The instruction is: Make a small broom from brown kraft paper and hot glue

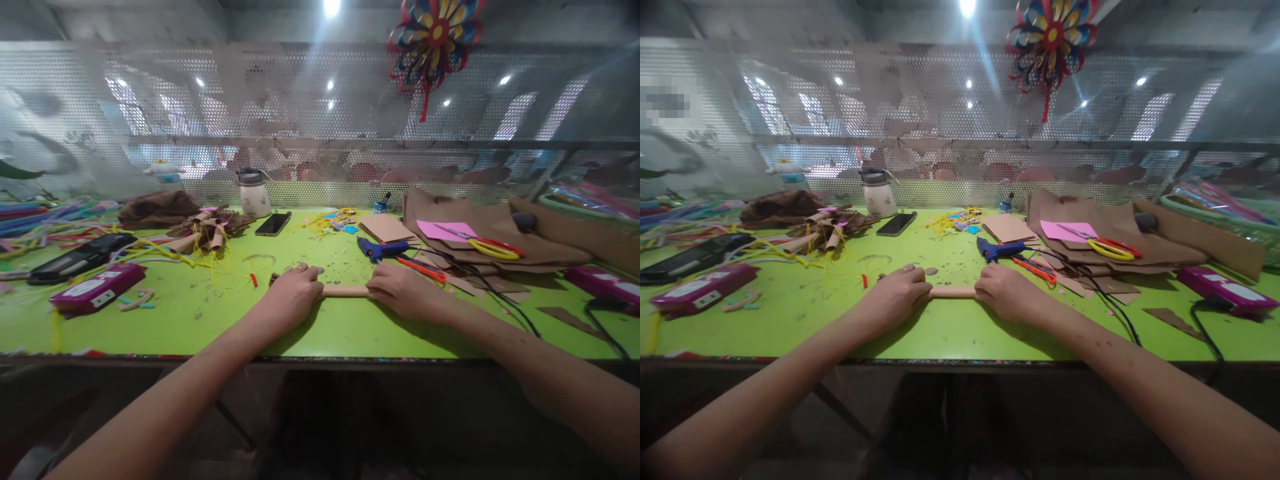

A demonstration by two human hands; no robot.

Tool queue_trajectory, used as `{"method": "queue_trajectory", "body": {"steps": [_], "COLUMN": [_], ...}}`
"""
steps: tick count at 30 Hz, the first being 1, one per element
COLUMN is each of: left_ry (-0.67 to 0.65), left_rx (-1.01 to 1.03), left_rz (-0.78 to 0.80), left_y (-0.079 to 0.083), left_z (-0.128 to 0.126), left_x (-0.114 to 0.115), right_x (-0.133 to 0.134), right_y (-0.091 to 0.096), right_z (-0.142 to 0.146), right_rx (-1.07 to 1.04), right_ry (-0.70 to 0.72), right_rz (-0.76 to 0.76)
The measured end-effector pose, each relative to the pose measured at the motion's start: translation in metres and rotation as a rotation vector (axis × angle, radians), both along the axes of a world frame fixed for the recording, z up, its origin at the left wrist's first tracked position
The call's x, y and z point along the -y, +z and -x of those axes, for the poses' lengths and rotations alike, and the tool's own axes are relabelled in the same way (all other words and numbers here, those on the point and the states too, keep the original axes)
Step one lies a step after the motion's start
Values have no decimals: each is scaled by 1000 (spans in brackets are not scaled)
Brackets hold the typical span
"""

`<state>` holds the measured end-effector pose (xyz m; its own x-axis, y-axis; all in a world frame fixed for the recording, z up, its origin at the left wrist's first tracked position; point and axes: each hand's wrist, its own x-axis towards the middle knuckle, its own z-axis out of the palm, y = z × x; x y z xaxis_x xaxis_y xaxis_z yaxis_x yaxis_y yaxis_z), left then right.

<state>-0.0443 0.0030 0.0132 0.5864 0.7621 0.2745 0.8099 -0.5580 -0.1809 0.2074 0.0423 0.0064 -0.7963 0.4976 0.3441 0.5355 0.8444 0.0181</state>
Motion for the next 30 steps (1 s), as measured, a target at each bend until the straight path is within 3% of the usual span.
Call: {"method": "queue_trajectory", "body": {"steps": [7,13,21,30], "left_ry": [-60,-83,-37,-139], "left_rx": [-80,-116,-34,-62], "left_rz": [-66,-80,-50,-37], "left_y": [-6,-2,0,7], "left_z": [6,5,5,14], "left_x": [-6,-1,-5,3], "right_x": [0,9,18,37], "right_y": [0,11,20,16], "right_z": [12,24,31,33], "right_rx": [292,457,400,371], "right_ry": [-32,-9,-53,-96], "right_rz": [-173,-240,-205,-132]}}
